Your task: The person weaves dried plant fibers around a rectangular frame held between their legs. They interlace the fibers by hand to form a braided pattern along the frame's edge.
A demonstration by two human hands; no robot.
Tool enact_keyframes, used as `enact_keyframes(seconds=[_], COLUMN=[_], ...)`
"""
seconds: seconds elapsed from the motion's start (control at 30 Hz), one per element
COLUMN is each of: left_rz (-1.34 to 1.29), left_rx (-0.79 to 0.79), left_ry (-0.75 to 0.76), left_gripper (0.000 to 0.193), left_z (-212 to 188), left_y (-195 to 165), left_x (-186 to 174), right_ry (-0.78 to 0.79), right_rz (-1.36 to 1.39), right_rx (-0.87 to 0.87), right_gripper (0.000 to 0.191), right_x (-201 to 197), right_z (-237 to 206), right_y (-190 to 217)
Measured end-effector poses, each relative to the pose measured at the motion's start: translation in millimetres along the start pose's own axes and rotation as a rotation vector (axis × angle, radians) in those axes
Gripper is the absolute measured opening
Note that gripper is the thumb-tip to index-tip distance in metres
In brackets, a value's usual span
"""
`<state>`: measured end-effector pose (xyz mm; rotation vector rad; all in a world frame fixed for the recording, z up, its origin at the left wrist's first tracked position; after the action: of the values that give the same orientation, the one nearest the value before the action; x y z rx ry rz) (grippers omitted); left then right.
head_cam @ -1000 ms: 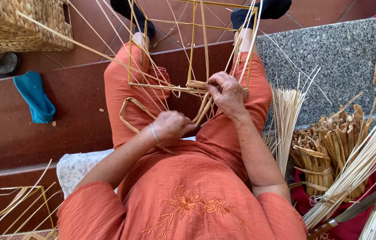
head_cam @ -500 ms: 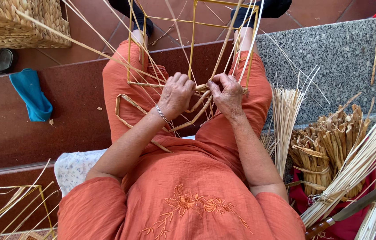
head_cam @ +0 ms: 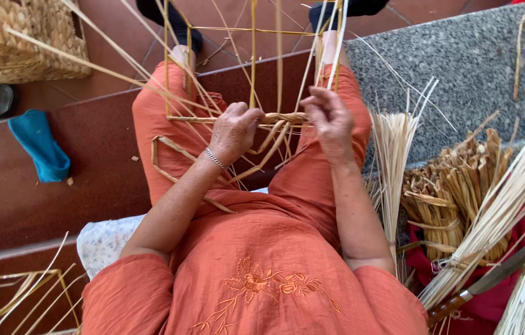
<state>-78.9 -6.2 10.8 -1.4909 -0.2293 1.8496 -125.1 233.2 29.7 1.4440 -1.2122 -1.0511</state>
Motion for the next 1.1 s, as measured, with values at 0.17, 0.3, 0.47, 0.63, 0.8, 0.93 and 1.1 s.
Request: enact_keyframes(seconds=[0.17, 0.3, 0.47, 0.63, 0.8, 0.93, 1.1], left_rz=[-0.046, -0.106, -0.069, -0.043, -0.042, -0.089, 0.308], left_rx=[0.016, 0.026, 0.019, 0.049, 0.044, -0.018, 0.152], left_ry=[-0.012, 0.005, 0.044, 0.025, 0.029, 0.072, -0.011], left_gripper=[0.008, 0.011, 0.012, 0.015, 0.016, 0.018, 0.020], left_z=[3.6, 0.9, -0.5, -1.3, -2.9, 0.0, 10.7], left_y=[-9.4, -23.3, -32.1, -32.2, -31.3, -33.3, -60.2], left_x=[-11.7, -21.7, -27.6, -23.7, -21.8, -25.3, -32.8], right_ry=[-0.320, -0.560, -0.885, -1.065, -1.006, -0.971, -0.758], right_rz=[0.042, -0.442, -1.209, -1.517, -1.517, -1.493, -1.292], right_rx=[0.112, 0.014, -0.200, -0.104, -0.082, -0.247, -0.427], right_gripper=[0.011, 0.007, 0.009, 0.015, 0.011, 0.013, 0.012], right_x=[-65.7, -118.3, -187.3, -247.8, -263.8, -236.3, -141.7], right_z=[-57.1, -126.0, -173.5, -183.5, -166.3, -155.2, -113.1], right_y=[-13.8, -28.0, -39.7, -57.6, -70.7, -60.5, -28.7])
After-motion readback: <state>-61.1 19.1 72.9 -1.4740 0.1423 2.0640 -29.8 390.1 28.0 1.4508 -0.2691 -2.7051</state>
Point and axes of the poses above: each hand's wrist, its own z-axis towards the middle knuckle, its own x-axis out of the palm, y = z × x, the point moved 1 cm from there along z, towards the middle knuckle, and after that the axes turned 9 degrees about x, right-handed, at the moved point
